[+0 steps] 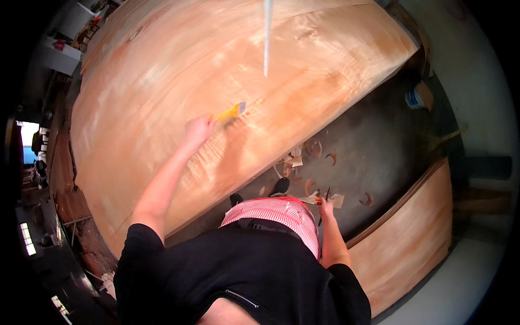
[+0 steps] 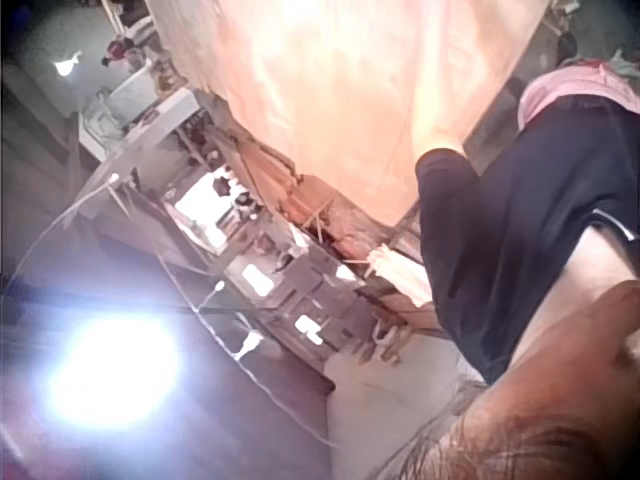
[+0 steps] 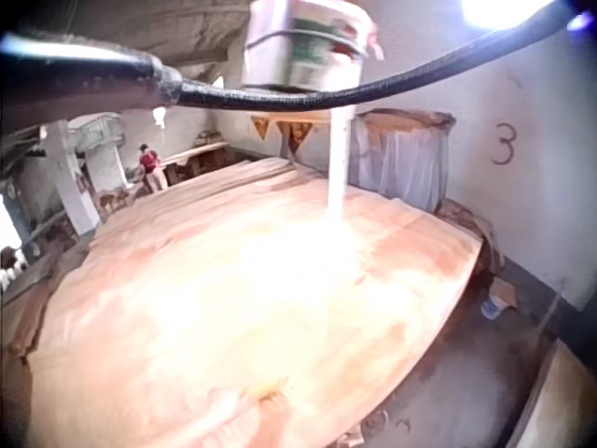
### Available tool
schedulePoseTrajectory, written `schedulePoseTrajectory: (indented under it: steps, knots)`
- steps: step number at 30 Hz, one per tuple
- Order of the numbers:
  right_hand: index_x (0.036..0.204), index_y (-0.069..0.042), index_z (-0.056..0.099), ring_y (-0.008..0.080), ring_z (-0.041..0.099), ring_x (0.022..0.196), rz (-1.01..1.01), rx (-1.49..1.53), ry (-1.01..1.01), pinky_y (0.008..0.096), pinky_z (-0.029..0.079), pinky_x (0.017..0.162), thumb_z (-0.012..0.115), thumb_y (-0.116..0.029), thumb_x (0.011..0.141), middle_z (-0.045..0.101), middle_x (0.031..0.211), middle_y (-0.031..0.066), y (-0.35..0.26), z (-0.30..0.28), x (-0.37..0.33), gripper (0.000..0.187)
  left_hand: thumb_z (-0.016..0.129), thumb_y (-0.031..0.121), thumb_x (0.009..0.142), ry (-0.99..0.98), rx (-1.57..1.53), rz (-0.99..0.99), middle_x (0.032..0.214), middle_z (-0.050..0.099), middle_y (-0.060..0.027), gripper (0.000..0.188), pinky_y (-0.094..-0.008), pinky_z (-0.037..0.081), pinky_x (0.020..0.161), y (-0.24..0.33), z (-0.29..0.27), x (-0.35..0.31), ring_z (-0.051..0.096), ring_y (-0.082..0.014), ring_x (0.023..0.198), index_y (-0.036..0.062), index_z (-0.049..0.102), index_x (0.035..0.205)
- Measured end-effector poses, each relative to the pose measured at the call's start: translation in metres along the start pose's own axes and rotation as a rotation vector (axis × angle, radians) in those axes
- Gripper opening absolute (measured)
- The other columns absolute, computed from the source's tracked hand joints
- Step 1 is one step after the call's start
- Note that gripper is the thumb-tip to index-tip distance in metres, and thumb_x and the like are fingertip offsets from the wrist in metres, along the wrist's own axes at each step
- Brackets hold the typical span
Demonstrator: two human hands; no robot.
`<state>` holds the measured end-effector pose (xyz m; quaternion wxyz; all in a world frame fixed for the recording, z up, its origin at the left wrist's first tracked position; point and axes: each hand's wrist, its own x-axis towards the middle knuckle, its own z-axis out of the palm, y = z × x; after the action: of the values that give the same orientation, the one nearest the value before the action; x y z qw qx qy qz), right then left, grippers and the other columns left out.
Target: The person uses a template and a utility knife to cut shapes from thin wood veneer sheets on a large workbench. They repeatedly position the template, trace the outline, and cut along the lines, then remove the cut pieces and apply a liquid finish with a brush to the veneer surface.
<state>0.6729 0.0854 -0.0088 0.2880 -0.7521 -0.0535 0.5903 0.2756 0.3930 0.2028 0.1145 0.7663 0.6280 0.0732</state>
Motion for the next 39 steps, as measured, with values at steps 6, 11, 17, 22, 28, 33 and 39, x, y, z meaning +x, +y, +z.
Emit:
schedulePoseTrajectory:
  steps: [6,11,17,22,28,33,39]
  knots:
    - [0.087,-0.007,0.048,0.0065,0.033,0.039,-0.051,-0.052,0.018,0.0202,0.025,0.034,0.041,-0.028,0.085,0.057,0.068,0.0043,0.0,0.045,-0.013,0.022,0.047,0.029,0.079,0.107,-0.109,0.036,0.063,0.058,-0.0099,0.023,-0.0401,0.044,0.053,0.04,0.038,0.05,0.057,-0.0279,0.058,0.0082,0.056,0.073]
    - [0.088,-0.007,0.048,0.0063,0.036,0.04,-0.102,0.034,-0.073,0.019,0.026,0.034,0.042,-0.024,0.086,0.057,0.068,0.0037,0.009,0.072,-0.046,0.018,0.047,0.026,0.078,0.089,-0.075,0.14,0.064,0.059,-0.0101,0.021,-0.0386,0.045,0.053,0.056,0.057,0.08,0.058,-0.0265,0.059,0.0085,0.056,0.072]
    - [0.09,-0.006,0.055,0.0063,0.033,0.042,0.06,0.113,-0.027,0.0191,0.026,0.035,0.039,-0.024,0.087,0.055,0.066,0.0018,0.05,0.057,-0.054,0.024,0.046,0.02,0.075,0.082,-0.018,0.201,0.064,0.059,-0.0099,0.017,-0.038,0.045,0.053,0.07,0.065,0.102,0.059,-0.0252,0.061,0.0087,0.057,0.07]
    - [0.09,-0.005,0.056,0.0064,0.032,0.041,0.106,0.208,0.082,0.0197,0.025,0.035,0.037,-0.023,0.087,0.054,0.065,0.0009,0.057,0.037,-0.044,0.026,0.046,0.015,0.072,0.098,0.011,0.288,0.065,0.059,-0.0096,0.014,-0.0378,0.045,0.052,0.092,0.066,0.117,0.059,-0.0244,0.062,0.0081,0.057,0.07]
    - [0.089,-0.004,0.056,0.0058,0.033,0.041,-0.031,0.134,0.057,0.0196,0.027,0.035,0.037,-0.023,0.087,0.054,0.065,0.0006,0.023,0.034,-0.029,0.027,0.045,0.013,0.071,0.05,0.076,0.27,0.065,0.059,-0.0102,0.015,-0.0383,0.045,0.052,0.102,0.066,0.122,0.059,-0.0258,0.062,0.0069,0.059,0.069]
    - [0.09,-0.005,0.058,0.006,0.034,0.041,-0.053,0.028,0.026,0.0197,0.028,0.036,0.037,-0.024,0.087,0.057,0.067,0.0003,0.01,0.04,-0.023,0.028,0.049,0.017,0.071,-0.04,0.106,0.322,0.064,0.057,-0.0124,0.014,-0.04,0.043,0.052,0.051,0.044,0.088,0.056,-0.0286,0.061,0.0053,0.057,0.067]
    - [0.091,-0.007,0.058,0.0057,0.034,0.041,0.0,-0.056,0.04,0.0198,0.027,0.035,0.037,-0.024,0.086,0.058,0.068,0.0025,0.017,0.046,-0.023,0.027,0.047,0.015,0.07,-0.149,0.217,0.283,0.063,0.058,-0.0115,0.015,-0.0395,0.044,0.05,-0.031,0.001,0.012,0.057,-0.0268,0.058,0.0081,0.06,0.066]
